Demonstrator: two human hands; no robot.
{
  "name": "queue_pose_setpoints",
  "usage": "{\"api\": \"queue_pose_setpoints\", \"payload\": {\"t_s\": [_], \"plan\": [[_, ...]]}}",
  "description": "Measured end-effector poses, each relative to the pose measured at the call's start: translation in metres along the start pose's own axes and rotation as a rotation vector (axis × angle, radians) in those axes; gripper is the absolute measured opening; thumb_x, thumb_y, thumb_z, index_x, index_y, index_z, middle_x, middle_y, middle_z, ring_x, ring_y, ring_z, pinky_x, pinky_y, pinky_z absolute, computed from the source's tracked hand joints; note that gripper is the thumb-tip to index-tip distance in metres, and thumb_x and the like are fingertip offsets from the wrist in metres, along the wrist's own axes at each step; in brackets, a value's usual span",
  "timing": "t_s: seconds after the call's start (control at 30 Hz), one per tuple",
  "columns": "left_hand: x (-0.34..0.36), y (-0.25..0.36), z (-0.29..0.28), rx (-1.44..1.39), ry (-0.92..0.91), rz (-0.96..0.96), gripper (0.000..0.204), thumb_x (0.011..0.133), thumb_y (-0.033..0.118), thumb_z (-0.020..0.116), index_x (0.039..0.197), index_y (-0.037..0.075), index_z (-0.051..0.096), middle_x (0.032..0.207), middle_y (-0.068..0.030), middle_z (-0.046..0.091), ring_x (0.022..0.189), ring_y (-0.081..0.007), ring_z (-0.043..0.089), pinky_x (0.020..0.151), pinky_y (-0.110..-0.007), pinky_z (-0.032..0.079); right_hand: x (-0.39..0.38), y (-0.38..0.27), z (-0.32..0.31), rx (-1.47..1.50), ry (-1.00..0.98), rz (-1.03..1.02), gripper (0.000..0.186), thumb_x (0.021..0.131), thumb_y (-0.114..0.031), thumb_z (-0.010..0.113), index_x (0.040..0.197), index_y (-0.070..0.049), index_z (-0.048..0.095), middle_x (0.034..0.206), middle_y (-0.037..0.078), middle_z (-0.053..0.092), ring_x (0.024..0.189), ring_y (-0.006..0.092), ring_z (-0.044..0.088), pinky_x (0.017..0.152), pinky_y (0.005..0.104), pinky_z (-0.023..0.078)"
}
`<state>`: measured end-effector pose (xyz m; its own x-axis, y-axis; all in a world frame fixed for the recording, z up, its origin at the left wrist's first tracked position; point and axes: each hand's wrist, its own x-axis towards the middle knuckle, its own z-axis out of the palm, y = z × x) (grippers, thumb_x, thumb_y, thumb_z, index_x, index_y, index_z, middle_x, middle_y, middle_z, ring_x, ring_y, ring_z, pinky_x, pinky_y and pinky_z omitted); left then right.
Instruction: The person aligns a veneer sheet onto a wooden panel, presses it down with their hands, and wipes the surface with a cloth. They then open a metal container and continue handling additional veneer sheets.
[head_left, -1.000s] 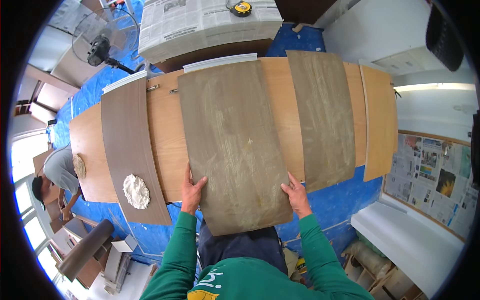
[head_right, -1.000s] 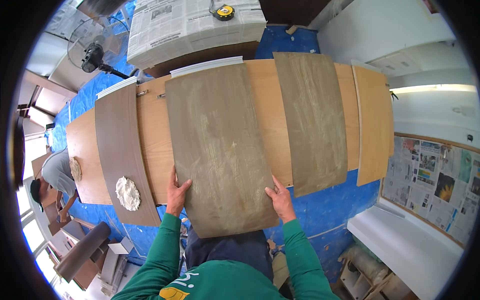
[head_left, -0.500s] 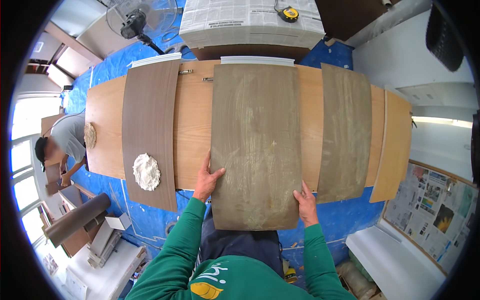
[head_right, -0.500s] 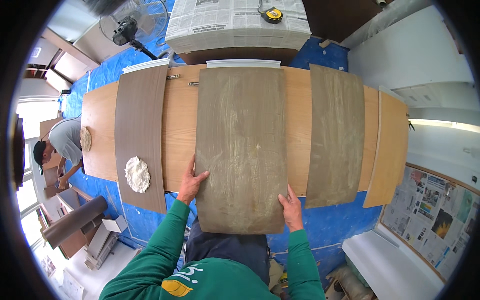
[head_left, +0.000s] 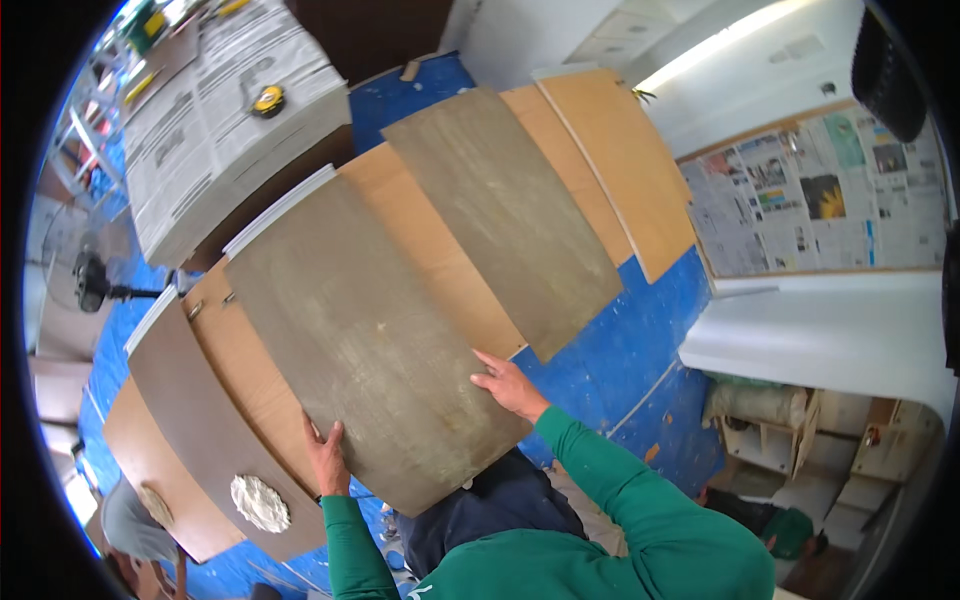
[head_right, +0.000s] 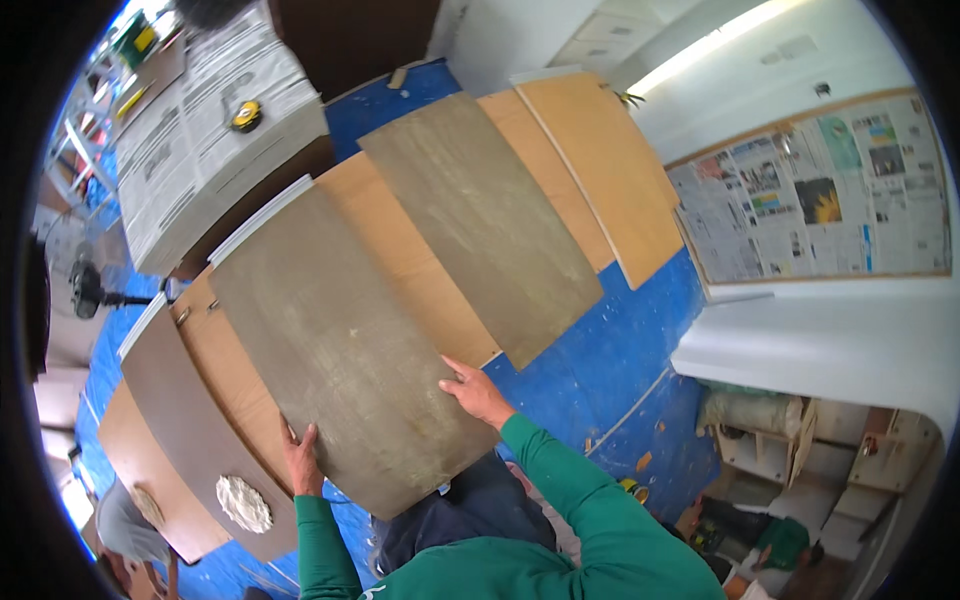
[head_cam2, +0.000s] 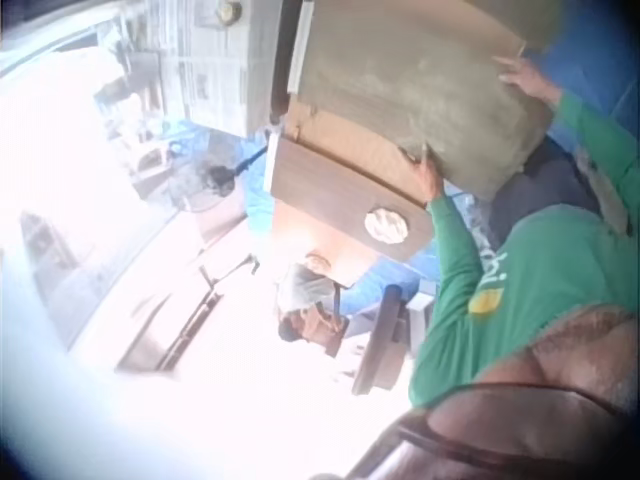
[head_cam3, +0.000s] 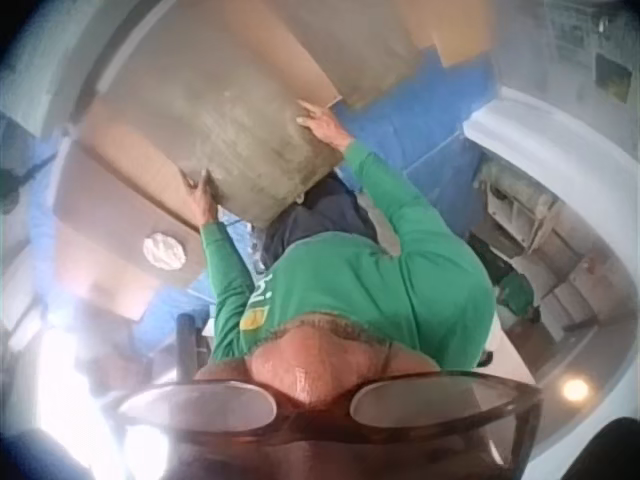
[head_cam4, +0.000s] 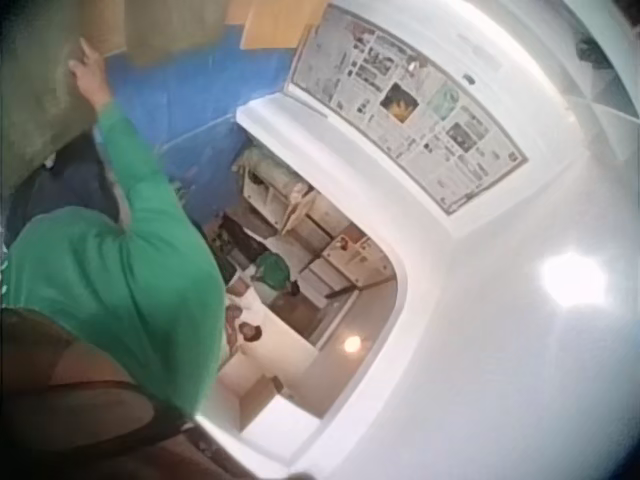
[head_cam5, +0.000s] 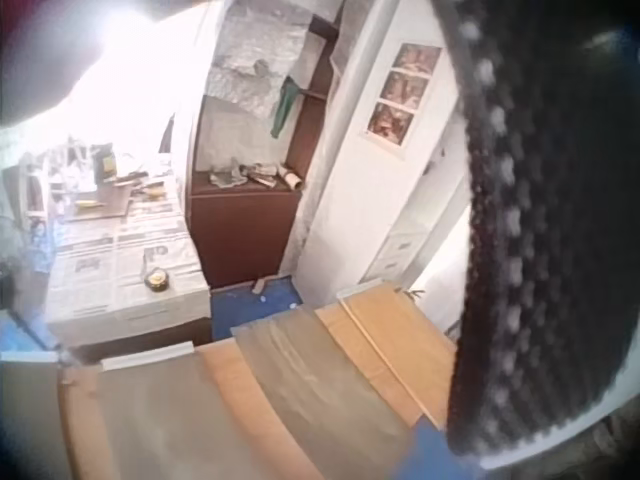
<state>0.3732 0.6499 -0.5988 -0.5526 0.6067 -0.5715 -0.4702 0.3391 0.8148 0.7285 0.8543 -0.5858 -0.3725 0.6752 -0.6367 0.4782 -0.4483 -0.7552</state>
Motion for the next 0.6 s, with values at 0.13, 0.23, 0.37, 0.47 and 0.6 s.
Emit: {"api": "queue_pose_setpoints", "payload": {"t_s": [0.13, 0.23, 0.37, 0.47, 0.6], "plan": [[-0.005, 0.009, 0.001, 0.083, 0.039, -0.033, 0.087, 0.101, 0.000, 0.069, 0.176, 0.002, 0.024, 0.173, -0.0164, 0.042, 0.148, -0.0288, 0.054, 0.123, -0.039, 0.043, 0.004, 0.005, 0.006, -0.074, 0.040, -0.028, 0.071, 0.106, -0.031, 0.071, 0.168, -0.008, 0.046, 0.160, 0.028, 0.058, 0.146, 0.0412, 0.060, 0.120, 0.0440, 0.048], [-0.002, 0.009, -0.001, 0.138, 0.022, -0.025, 0.081, 0.102, 0.004, 0.070, 0.173, 0.002, 0.032, 0.167, -0.0165, 0.049, 0.142, -0.0284, 0.057, 0.119, -0.039, 0.046, 0.004, 0.008, 0.009, -0.034, 0.047, -0.034, 0.068, 0.106, -0.031, 0.069, 0.167, -0.008, 0.047, 0.157, 0.028, 0.062, 0.143, 0.0395, 0.062, 0.117, 0.0430, 0.050], [-0.012, 0.023, 0.007, 0.121, -0.035, -0.059, 0.071, 0.103, 0.006, 0.071, 0.167, 0.000, 0.041, 0.156, -0.0150, 0.059, 0.135, -0.0270, 0.061, 0.115, -0.039, 0.049, 0.004, 0.012, 0.007, -0.030, 0.034, 0.004, 0.065, 0.108, -0.030, 0.070, 0.167, -0.012, 0.049, 0.155, 0.024, 0.065, 0.142, 0.0344, 0.063, 0.118, 0.0409, 0.051], [-0.013, 0.022, 0.004, 0.121, -0.044, -0.031, 0.069, 0.103, 0.006, 0.071, 0.166, 0.000, 0.043, 0.154, -0.0140, 0.060, 0.133, -0.0264, 0.062, 0.114, -0.039, 0.050, 0.002, 0.009, 0.007, -0.039, 0.054, -0.035, 0.064, 0.108, -0.028, 0.069, 0.168, -0.014, 0.049, 0.150, 0.025, 0.068, 0.138, 0.0337, 0.067, 0.114, 0.0404, 0.053], [-0.022, 0.036, 0.004, 0.083, -0.041, -0.006, 0.068, 0.103, 0.004, 0.071, 0.165, 0.000, 0.045, 0.155, -0.0129, 0.060, 0.134, -0.0254, 0.063, 0.114, -0.039, 0.050, -0.009, -0.018, 0.000, -0.052, 0.019, -0.027, 0.064, 0.107, -0.026, 0.067, 0.166, -0.007, 0.049, 0.152, 0.029, 0.065, 0.140, 0.0372, 0.065, 0.116, 0.0411, 0.051]]}}
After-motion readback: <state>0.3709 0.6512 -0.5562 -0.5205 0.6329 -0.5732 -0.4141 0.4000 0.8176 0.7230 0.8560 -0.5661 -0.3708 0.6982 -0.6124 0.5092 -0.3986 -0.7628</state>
